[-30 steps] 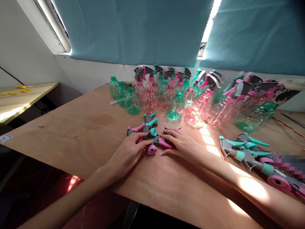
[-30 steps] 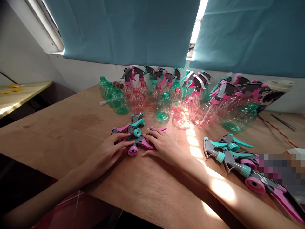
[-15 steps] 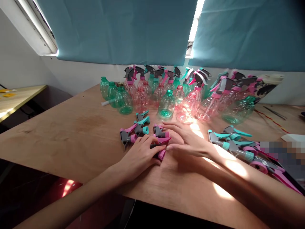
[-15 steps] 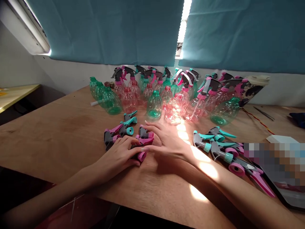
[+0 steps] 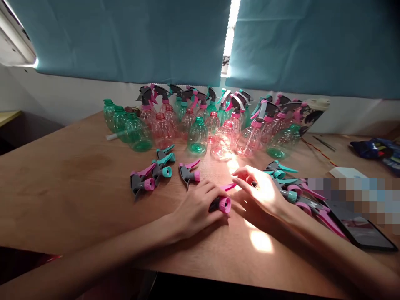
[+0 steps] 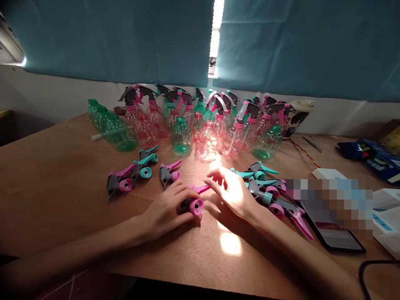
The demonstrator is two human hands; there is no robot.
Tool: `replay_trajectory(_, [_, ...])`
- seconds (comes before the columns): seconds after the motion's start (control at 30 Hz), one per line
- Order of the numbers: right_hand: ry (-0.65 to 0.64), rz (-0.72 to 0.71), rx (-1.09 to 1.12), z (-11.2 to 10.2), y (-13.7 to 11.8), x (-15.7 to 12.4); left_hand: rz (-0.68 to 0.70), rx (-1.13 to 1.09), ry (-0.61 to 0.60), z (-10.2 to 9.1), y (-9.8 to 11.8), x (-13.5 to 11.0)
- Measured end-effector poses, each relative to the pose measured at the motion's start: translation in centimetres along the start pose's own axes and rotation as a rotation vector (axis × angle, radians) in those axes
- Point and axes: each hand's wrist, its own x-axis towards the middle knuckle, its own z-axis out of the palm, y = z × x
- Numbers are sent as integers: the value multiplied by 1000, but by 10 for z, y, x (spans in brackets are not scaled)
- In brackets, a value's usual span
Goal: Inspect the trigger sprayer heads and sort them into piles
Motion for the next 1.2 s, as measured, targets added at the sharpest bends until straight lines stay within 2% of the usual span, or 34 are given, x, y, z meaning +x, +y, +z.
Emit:
replay_trajectory(0.1, [89,65,30,1,12,-3,1,52,-72,12,-7,8])
replay_trajectory(0.2, [148,101,60,1,13,-7,-98,10,-70,14,-14,15])
replay_trajectory(0.3, [9,174,202,6,8,-12,-175,-99,-44,11,-21,20])
replay_trajectory(0.4, [-134,234,340,12,3,-19,-162,-180,2,8,-26,21])
replay_trajectory(0.5, [-212,251,347,17,2,-26,-182,-212,30,7,-26,21])
replay_trajectory(0.57, [-212,222,259,17,2,-29,-193,-223,34,7,-25,21])
replay_trajectory(0.67, [-146,127,92,16,0,-33,-182,-227,34,7,-25,20])
replay_trajectory(0.77, [-140,71,76,15,-7,-37,-174,-217,38,7,-25,19])
replay_trajectory(0.9, [-234,207,210,15,-15,-37,-177,-220,30,6,-26,19])
replay_trajectory(1.2, [-233,418,607,15,-18,-30,-158,-270,-31,6,-28,20])
